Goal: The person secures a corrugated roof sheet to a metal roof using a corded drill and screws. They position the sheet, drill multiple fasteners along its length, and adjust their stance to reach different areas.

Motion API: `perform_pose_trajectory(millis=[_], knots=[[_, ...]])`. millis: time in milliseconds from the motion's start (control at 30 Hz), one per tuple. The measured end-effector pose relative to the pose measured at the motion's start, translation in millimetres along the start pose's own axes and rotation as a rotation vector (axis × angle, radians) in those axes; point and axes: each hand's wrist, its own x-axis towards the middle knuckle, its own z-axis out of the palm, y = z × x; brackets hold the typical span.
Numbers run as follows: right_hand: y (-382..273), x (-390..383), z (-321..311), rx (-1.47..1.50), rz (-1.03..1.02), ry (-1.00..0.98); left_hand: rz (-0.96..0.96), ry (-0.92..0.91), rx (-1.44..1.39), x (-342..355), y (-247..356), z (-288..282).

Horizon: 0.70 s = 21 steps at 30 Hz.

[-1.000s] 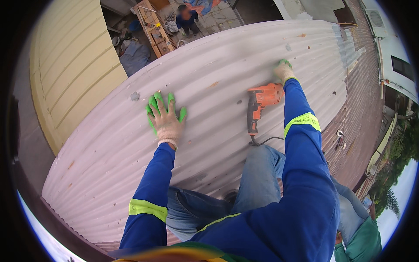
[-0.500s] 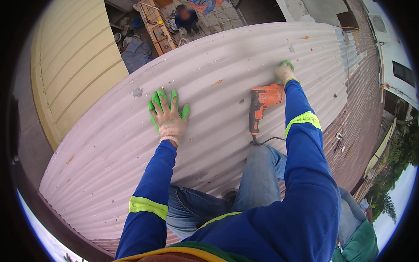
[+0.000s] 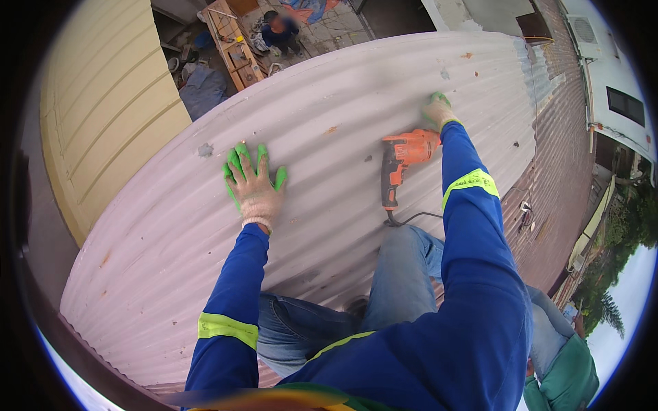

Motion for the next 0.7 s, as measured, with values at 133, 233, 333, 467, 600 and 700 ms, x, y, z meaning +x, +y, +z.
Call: perform_pose_trajectory(millis=[133,233,333,467,600,700], knots=[[11.1,-4.5,-40.5,0.097,0.023,0.014,-0.011,-0.039,0.023,-0.4,3.1,-0.5],[3.3,-5.9,-51.7,-0.018,-0.015,-0.039,-0.024,-0.042,0.028,-0.9,3.4,-2.4],[-10.2,-8.2,-46.3,-0.011,0.018,0.006,-0.014,-0.033,0.026,0.1,3.4,-1.0],[-24.5,-14.0,-37.0,-0.062,0.088,-0.002,-0.005,-0.016,0.029,0.7,1.6,3.4],[-53.0,-31.4,-40.2,0.181,0.088,0.105,0.003,0.011,0.032,-0.3,-0.4,5.8],[-105.5,-75.2,-24.1,0.209,-0.028,0.258,0.007,0.026,0.027,-0.4,-0.4,5.7]])
